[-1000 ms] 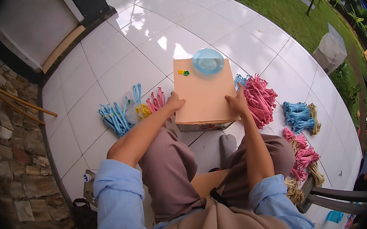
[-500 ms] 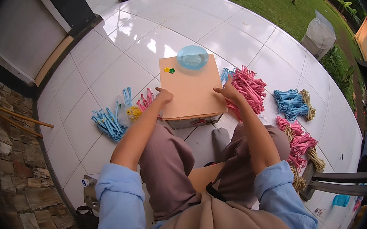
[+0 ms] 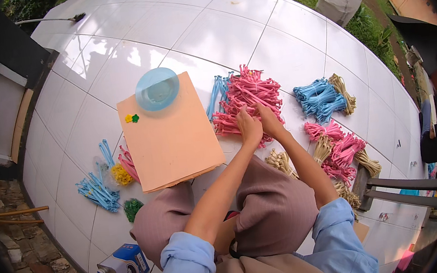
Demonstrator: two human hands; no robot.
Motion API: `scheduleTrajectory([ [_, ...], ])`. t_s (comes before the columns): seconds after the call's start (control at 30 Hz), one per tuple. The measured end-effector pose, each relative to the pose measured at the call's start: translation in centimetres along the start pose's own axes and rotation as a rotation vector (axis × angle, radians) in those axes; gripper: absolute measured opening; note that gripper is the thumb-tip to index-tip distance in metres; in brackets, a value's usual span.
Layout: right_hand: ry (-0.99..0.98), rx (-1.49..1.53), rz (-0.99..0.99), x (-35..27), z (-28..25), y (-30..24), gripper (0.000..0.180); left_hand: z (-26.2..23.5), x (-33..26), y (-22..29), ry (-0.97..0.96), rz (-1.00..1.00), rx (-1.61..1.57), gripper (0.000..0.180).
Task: The person applies adhesive to several pink and blue plastic shoe straps by dipping them into a bowl, then attaches small yellow and green decorative plastic flowers to several of the straps.
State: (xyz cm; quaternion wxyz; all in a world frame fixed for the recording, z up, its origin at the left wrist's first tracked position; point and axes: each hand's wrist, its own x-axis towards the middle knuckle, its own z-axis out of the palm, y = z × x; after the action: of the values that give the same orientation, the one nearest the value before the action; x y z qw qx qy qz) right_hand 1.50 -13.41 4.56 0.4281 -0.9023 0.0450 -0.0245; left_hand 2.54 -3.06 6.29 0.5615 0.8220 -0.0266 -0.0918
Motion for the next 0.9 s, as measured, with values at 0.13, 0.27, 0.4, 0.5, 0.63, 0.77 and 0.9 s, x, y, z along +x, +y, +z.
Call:
scheduleTrajectory([
  [0.13, 0.177, -0.427, -0.248, -2.1, 3.5, 1.0, 0.05, 2.2, -1.9, -5.1, 0.178, -0.019, -0.053, 0.057],
  [0.27, 0.112, -0.308, -0.027, -1.7, 3.3, 0.4, 0.035, 1.0, -1.3, -6.7, 0.198, 0.105, 0.008, 0.063],
  [0.4, 0.293, 0.031, 0.054, -1.7, 3.2, 0.8, 0.041, 0.1, -1.2, -6.4, 0.063, 0.187, 0.269, 0.057],
  [0.5, 0.173, -0.498, -0.294, -1.3, 4.4, 0.6, 0.05, -0.2, -0.2, -6.1, 0.025, 0.283, 0.592, 0.049],
  [0.63, 0.219, -0.492, -0.287, -1.5, 4.1, 1.9, 0.051, 0.1, -0.9, -5.2, -0.006, 0.318, 0.676, 0.046],
  [0.77, 0.204, -0.078, -0.065, -1.5, 1.0, -1.8, 0.053, -1.3, -0.9, -3.6, 0.01, 0.466, 0.79, 0.045],
  [0.9, 0.338, 0.1, -0.144, -1.8, -4.8, -6.6, 0.059, -2.1, -1.1, 1.8, 0.04, 0.577, 0.754, 0.046],
])
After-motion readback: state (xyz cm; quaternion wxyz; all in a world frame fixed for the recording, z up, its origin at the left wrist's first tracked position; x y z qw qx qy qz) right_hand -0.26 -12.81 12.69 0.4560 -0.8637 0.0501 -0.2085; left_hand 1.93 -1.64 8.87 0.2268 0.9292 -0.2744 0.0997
